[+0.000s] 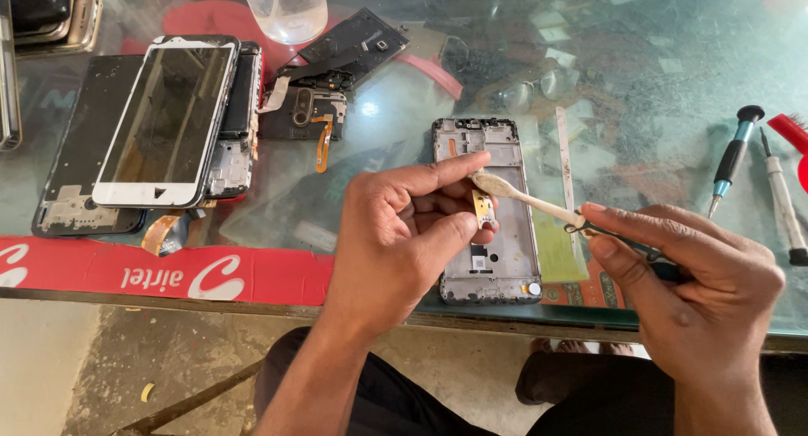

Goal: The person uses tweezers to lift and reposition a ribbon cable inside a disassembled smartphone. They then attach a cracked screen to the phone frame and clean a small circuit board with a cotton swab. The person handles multiple phone parts and tools on a glass workbench.

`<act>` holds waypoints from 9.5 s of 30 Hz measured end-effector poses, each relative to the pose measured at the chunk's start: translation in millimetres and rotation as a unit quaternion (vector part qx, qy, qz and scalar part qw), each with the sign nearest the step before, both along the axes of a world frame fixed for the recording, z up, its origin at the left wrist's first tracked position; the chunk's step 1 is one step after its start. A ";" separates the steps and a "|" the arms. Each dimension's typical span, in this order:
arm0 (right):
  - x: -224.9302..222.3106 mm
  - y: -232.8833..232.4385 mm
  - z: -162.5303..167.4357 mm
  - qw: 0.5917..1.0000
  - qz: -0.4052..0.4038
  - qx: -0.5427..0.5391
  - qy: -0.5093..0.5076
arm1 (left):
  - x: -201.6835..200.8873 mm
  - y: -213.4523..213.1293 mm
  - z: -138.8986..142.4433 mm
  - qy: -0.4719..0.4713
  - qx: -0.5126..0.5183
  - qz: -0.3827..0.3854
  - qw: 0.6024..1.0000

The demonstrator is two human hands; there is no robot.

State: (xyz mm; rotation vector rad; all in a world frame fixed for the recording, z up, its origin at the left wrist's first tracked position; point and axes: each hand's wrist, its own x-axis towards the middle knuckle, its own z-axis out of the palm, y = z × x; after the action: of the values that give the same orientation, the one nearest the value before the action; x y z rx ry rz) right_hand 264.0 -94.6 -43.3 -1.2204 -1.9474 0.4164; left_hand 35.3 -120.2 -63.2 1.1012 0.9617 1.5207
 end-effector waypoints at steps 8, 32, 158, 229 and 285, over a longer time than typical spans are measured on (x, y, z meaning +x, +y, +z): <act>5.4 3.0 -4.2 0.999 0.013 -0.028 0.015 | -0.5 1.9 0.3 -0.005 -0.026 0.002 1.000; 2.8 0.6 -2.6 1.000 -0.011 -0.011 0.021 | -0.3 1.5 3.4 0.025 -0.040 0.000 0.999; -2.7 -0.9 -3.1 1.000 -0.011 0.006 0.003 | 1.6 2.6 9.9 0.031 -0.020 -0.033 0.999; 7.0 -3.0 -8.4 0.998 -0.004 0.066 0.021 | -2.7 6.5 -1.1 -0.108 0.026 0.045 0.993; -5.2 -5.5 -4.1 0.997 -0.013 0.072 0.007 | -2.9 5.5 5.9 -0.065 -0.010 0.064 0.996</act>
State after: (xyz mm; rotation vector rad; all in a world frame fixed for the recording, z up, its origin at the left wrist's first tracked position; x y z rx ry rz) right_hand 258.8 -100.1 -47.4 -1.1450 -1.9126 0.2648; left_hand 32.4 -114.7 -57.2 0.9292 0.9719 1.6616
